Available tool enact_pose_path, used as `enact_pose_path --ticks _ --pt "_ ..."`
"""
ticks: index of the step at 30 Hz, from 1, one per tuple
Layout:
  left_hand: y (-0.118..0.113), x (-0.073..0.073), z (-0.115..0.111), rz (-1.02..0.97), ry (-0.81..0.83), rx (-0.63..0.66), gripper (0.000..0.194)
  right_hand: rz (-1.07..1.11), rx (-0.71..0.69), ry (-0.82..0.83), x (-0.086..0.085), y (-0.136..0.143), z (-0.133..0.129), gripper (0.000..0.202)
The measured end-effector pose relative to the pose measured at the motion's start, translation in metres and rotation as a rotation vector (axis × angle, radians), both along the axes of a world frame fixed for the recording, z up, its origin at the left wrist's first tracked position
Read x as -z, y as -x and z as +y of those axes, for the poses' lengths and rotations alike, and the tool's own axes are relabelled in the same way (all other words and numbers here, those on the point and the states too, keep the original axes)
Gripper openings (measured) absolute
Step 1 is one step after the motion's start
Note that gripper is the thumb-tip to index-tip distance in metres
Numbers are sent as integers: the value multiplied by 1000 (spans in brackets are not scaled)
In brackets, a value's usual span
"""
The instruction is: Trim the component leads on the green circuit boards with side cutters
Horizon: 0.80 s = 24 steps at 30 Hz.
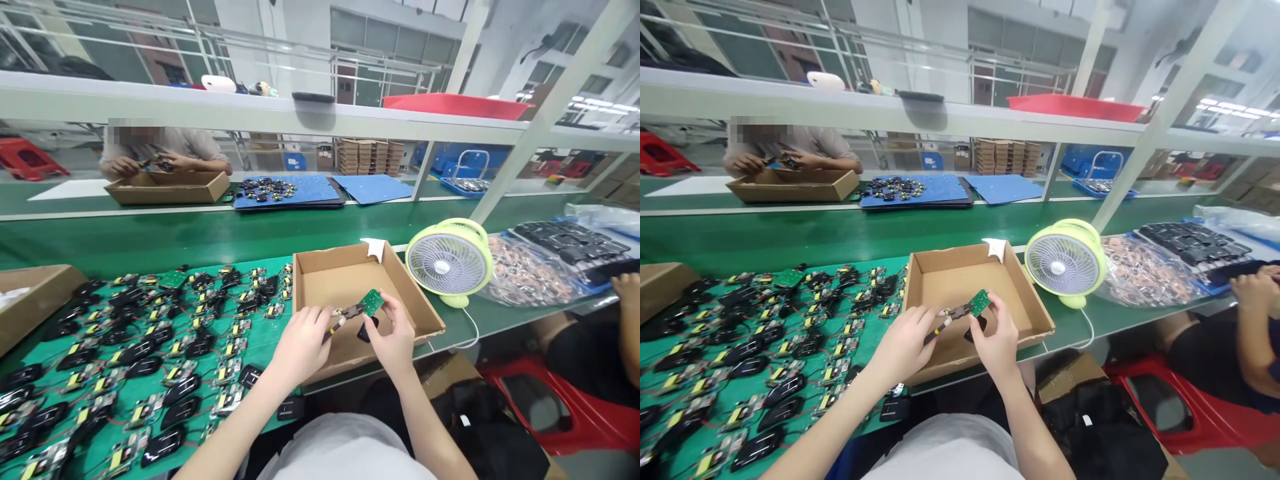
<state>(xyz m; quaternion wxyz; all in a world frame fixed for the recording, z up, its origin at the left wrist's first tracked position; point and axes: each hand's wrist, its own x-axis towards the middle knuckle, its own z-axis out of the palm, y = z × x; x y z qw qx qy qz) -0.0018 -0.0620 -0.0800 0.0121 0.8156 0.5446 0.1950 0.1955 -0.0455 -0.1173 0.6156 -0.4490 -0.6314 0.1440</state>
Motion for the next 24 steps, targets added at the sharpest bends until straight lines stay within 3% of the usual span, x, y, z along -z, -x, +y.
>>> enact_pose_path --ticks 17,24 --pt "0 9 -4 58 -141 -37 44 202 -286 186 0 -9 7 43" --pt "0 10 -6 56 -153 -12 44 247 -289 247 -3 -11 -1 44"
